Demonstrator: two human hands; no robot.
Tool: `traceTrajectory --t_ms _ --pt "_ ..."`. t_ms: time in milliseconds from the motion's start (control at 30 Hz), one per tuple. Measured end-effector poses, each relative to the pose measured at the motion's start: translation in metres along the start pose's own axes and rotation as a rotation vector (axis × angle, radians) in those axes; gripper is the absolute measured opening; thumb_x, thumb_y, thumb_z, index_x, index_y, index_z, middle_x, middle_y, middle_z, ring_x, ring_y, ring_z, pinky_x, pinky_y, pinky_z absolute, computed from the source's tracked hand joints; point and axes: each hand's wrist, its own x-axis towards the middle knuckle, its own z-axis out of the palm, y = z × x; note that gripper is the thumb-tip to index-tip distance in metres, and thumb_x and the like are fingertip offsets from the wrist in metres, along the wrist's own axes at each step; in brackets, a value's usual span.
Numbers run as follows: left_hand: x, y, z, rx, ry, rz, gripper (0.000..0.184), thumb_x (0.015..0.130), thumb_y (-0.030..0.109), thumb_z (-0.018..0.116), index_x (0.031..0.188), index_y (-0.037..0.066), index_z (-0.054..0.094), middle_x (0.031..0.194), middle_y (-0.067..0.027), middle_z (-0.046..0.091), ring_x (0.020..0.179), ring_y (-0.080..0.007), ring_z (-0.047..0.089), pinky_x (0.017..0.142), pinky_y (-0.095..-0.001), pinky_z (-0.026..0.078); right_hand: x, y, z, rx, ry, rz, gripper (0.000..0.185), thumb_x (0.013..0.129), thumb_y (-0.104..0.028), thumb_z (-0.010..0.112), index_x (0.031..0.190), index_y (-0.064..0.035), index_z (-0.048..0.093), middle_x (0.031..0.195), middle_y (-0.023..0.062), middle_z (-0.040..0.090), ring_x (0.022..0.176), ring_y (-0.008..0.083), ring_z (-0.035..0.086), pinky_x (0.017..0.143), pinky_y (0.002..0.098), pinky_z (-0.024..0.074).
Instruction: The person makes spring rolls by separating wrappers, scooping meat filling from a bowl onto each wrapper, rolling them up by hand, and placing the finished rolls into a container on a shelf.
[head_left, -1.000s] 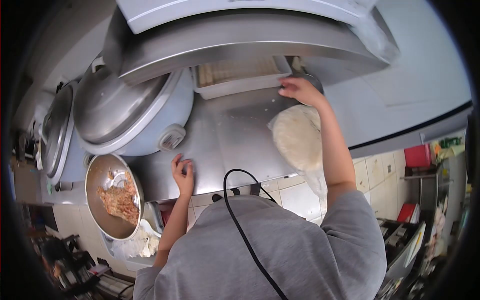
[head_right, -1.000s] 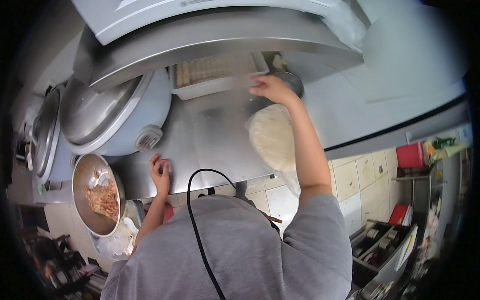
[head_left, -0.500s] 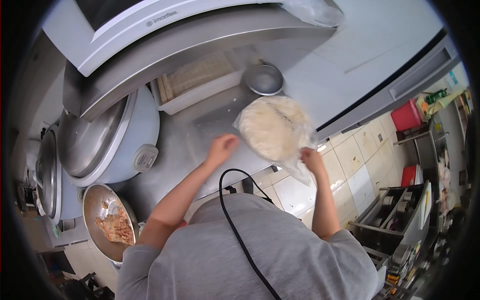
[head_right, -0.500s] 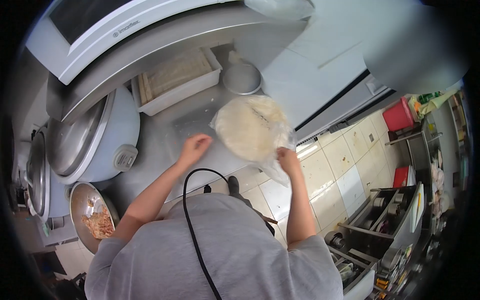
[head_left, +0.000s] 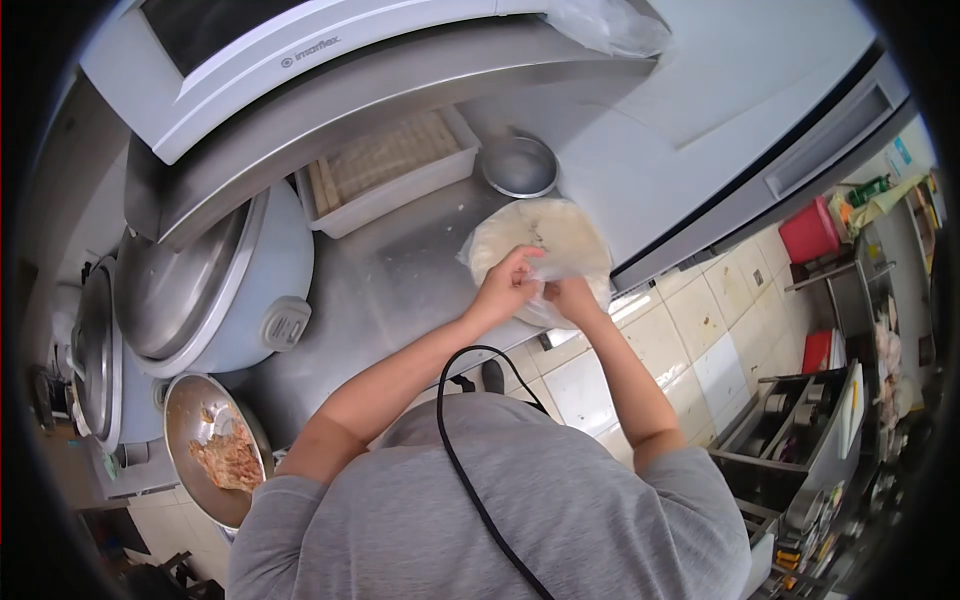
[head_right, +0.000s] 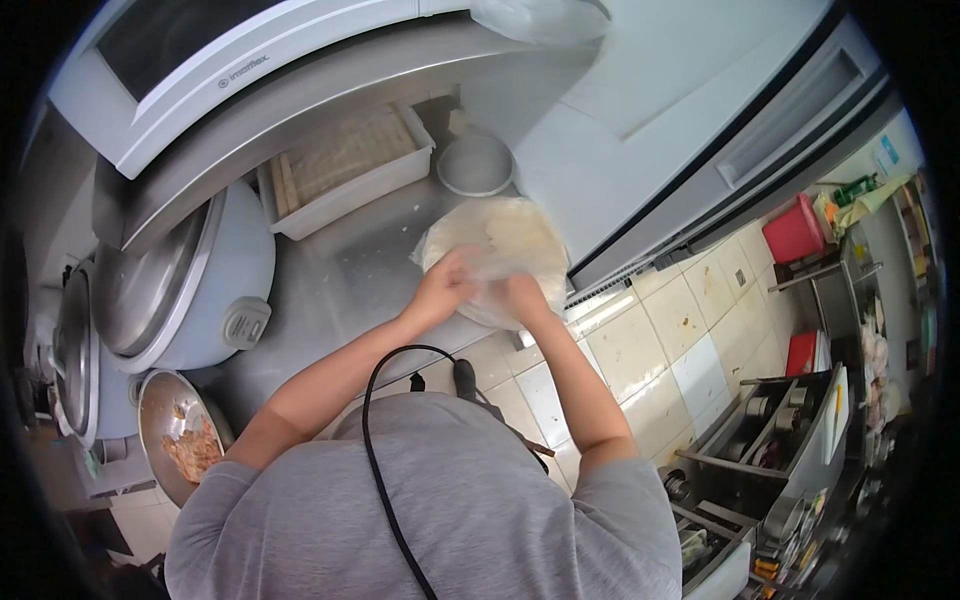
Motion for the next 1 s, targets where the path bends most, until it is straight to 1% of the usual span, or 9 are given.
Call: traceTrajectory --t_ms 33,167,267,367,433,567,633,767,1000 --pt "0.0 0.0 0.0 -0.001 0.011 0.005 0.045 0.077 -0.009 0.055 0.118 0.009 0.049 0.077 -0.0017 0.052 0.067 -0.0073 0.054 0.059 -0.0214 0.044 0.005 -0.011 -0.005 -0.125 -0.203 -0.099 0.02 0.08 -0.021 0.055 0.082 -0.0042 0.065 0.082 0.0202 0.064 0.076 0.0353 0.062 0.07 0.0436 0.0488" --pt "-0.006 -0.008 -0.007 0.131 -0.035 0.044 0.029 0.078 -0.007 0.055 0.104 0.005 0.059 0.087 -0.0016 0.054 0.075 -0.0083 0.055 0.065 -0.0234 0.045 0.004 -0.029 0.015 -0.177 -0.135 -0.162 0.024 0.082 -0.026 0.052 0.087 -0.0059 0.065 0.079 0.0177 0.065 0.078 0.034 0.063 0.072 0.042 0.0491" --pt "-0.009 -0.011 -0.01 0.24 -0.067 0.03 0.021 0.079 -0.005 0.055 0.096 0.004 0.064 0.094 -0.0015 0.058 0.083 -0.0092 0.057 0.071 -0.0244 0.047 0.012 -0.006 0.031 -0.322 -0.38 -0.085 0.028 0.085 -0.031 0.05 0.095 -0.0079 0.064 0.085 0.0173 0.065 0.085 0.0316 0.063 0.076 0.0409 0.0488" --pt "-0.012 0.0 -0.016 0.307 -0.079 0.009 0.021 0.078 -0.005 0.055 0.092 0.004 0.066 0.092 -0.0036 0.059 0.085 -0.011 0.057 0.071 -0.0247 0.047 0.042 0.035 0.032 -0.085 0.058 -0.292 0.029 0.086 -0.03 0.052 0.102 -0.0073 0.061 0.1 0.0177 0.063 0.096 0.0297 0.06 0.081 0.0396 0.0476" --pt "-0.011 0.005 -0.018 0.374 -0.09 0.024 0.022 0.077 -0.006 0.054 0.093 0.004 0.067 0.09 -0.0054 0.059 0.085 -0.0126 0.058 0.071 -0.0248 0.047 0.072 0.047 0.009 0.17 -0.31 0.087 0.033 0.086 -0.025 0.055 0.112 -0.0053 0.057 0.114 0.0182 0.056 0.106 0.0292 0.055 0.086 0.0389 0.0458" --pt "0.003 0.006 -0.015 0.626 0.049 0.359 0.032 0.071 -0.009 0.051 0.096 0.004 0.067 0.093 -0.0118 0.057 0.079 -0.0262 0.058 0.068 -0.0327 0.046 0.049 0.061 -0.003 0.259 -0.036 0.107 0.036 0.084 -0.02 0.057 0.116 -0.003 0.055 0.11 0.0186 0.057 0.101 0.0303 0.056 0.086 0.0385 0.0449" --pt "0.018 0.004 -0.018 0.655 0.123 0.538 0.035 0.07 -0.009 0.049 0.099 0.003 0.066 0.097 -0.0135 0.058 0.083 -0.0294 0.059 0.07 -0.0349 0.046 0.036 0.049 -0.025 0.186 0.081 -0.088 0.029 0.084 -0.015 0.054 0.109 -0.0018 0.058 0.093 0.01 0.061 0.086 0.0227 0.058 0.08 0.0334 0.0456" --pt "0.05 -0.005 -0.033 0.678 0.217 0.481 0.036 0.071 -0.009 0.049 0.103 0.0 0.064 0.1 -0.0145 0.058 0.086 -0.0297 0.059 0.072 -0.0349 0.047 0.02 0.002 -0.113 0.456 -0.265 0.18 0.021 0.081 -0.009 0.05 0.098 -0.0001 0.061 0.082 0.0 0.059 0.078 0.0127 0.054 0.074 0.026 0.0433" --pt "0.053 -0.062 -0.046 0.588 0.187 0.083 0.033 0.074 -0.003 0.053 0.105 0.001 0.063 0.1 -0.0137 0.056 0.088 -0.0276 0.058 0.075 -0.0319 0.047 0.018 0.0 -0.187 0.949 0.396 0.154 0.022 0.074 -0.001 0.05 0.092 -0.0012 0.063 0.083 -0.0033 0.057 0.078 0.0084 0.05 0.073 0.0232 0.0412"
